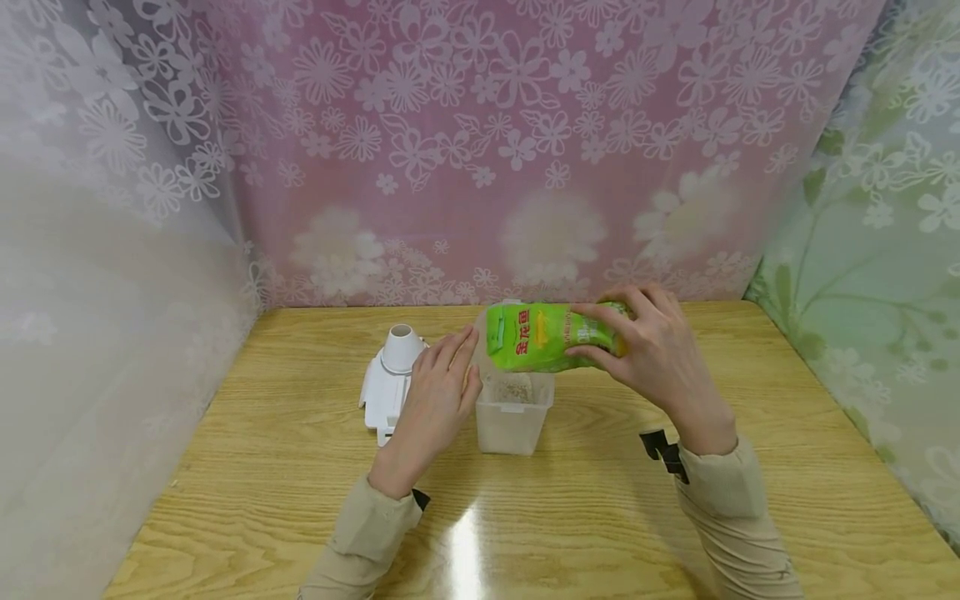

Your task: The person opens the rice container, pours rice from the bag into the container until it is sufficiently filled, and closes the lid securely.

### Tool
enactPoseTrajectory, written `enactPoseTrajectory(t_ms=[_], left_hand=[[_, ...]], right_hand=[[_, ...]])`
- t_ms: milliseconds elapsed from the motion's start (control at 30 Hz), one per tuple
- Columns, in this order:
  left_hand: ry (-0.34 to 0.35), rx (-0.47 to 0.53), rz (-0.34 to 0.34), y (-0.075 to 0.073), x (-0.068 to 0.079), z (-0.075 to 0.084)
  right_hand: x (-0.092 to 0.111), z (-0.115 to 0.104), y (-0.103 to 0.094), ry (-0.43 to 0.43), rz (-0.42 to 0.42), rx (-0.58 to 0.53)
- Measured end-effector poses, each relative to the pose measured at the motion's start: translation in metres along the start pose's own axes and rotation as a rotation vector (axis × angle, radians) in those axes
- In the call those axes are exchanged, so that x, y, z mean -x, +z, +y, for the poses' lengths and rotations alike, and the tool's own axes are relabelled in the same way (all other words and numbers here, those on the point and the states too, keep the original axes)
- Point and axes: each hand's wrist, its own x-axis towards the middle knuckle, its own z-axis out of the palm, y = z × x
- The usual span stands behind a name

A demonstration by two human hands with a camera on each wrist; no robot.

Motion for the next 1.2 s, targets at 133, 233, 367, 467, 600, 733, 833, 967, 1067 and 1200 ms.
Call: enactPoseTrajectory(t_ms=[133,233,367,467,600,733,833,967,1067,1200], left_hand=[[0.002,0.0,-0.002,0.0001,0.0,-0.0005],[0.002,-0.001,-0.004,0.0001,0.0,-0.0006],[0.001,-0.001,-0.006,0.0001,0.0,-0.0004],[-0.001,0.002,-0.005,0.0003,-0.0001,-0.0004],[-0.003,0.003,-0.003,0.0006,0.0,-0.0001],[-0.007,0.003,-0.006,0.0005,0.0003,0.0003],[-0.009,0.005,-0.007,0.0003,0.0001,0.0006],[-0.005,0.004,-0.005,-0.0006,0.0003,0.001],[-0.003,0.004,-0.008,-0.0015,0.0007,0.0011],[-0.004,0.001,-0.011,-0.002,0.0008,0.0013]], right_hand=[[0.0,-0.0015,-0.0008,0.001,0.0,-0.007],[0.0002,-0.0019,-0.001,0.001,-0.001,-0.009],[0.0004,-0.0022,-0.0015,0.003,-0.007,-0.006],[0.0003,-0.0029,-0.0019,0.003,-0.011,-0.002],[0.0001,-0.004,-0.0024,-0.008,-0.011,0.004],[0.0008,-0.0046,-0.0029,-0.009,-0.015,0.007],[0.001,-0.0048,-0.0033,-0.005,-0.014,0.009],[0.0005,-0.0048,-0.0033,-0.009,-0.009,0.011],[0.0001,-0.0048,-0.0033,-0.009,-0.012,0.01],[-0.0002,-0.0049,-0.0034,-0.007,-0.011,0.012]])
